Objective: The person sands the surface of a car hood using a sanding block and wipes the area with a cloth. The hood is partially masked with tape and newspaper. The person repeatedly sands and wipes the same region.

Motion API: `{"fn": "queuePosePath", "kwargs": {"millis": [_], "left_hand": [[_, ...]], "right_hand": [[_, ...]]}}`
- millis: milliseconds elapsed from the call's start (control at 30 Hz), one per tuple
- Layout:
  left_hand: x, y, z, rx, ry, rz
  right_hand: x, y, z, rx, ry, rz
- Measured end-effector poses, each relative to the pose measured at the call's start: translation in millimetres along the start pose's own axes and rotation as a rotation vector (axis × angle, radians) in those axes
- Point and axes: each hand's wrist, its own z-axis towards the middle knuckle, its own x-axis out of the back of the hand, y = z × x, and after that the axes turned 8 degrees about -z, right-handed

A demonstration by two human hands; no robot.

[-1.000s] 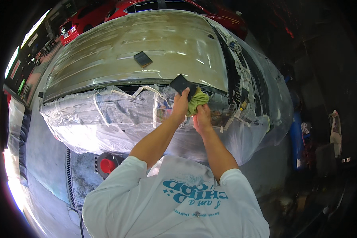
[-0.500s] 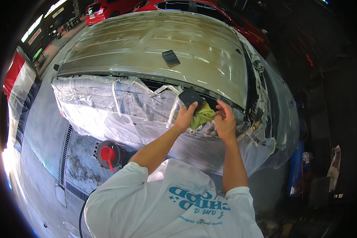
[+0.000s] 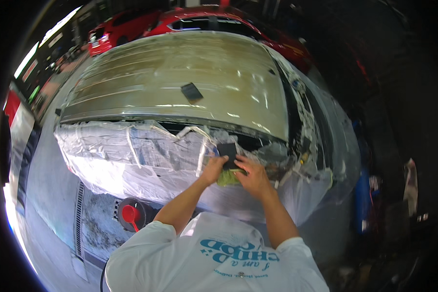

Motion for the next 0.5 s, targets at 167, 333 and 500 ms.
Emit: {"fn": "queuePosePath", "kwargs": {"millis": [167, 333, 500], "left_hand": [[8.5, -16.9, 4.2, -0.301, -0.101, 0.096], [10.1, 44.1, 4.5, 0.076, -0.288, 0.001], [-6.9, 1.8, 7.5, 0.066, -0.150, -0.272]], "right_hand": [[6.5, -29.2, -2.6, -0.116, 0.289, 0.413], [-15.9, -6.3, -10.4, -0.427, 0.222, 0.347], [-33.2, -5.8, -5.9, -0.477, 0.560, 0.641]]}}
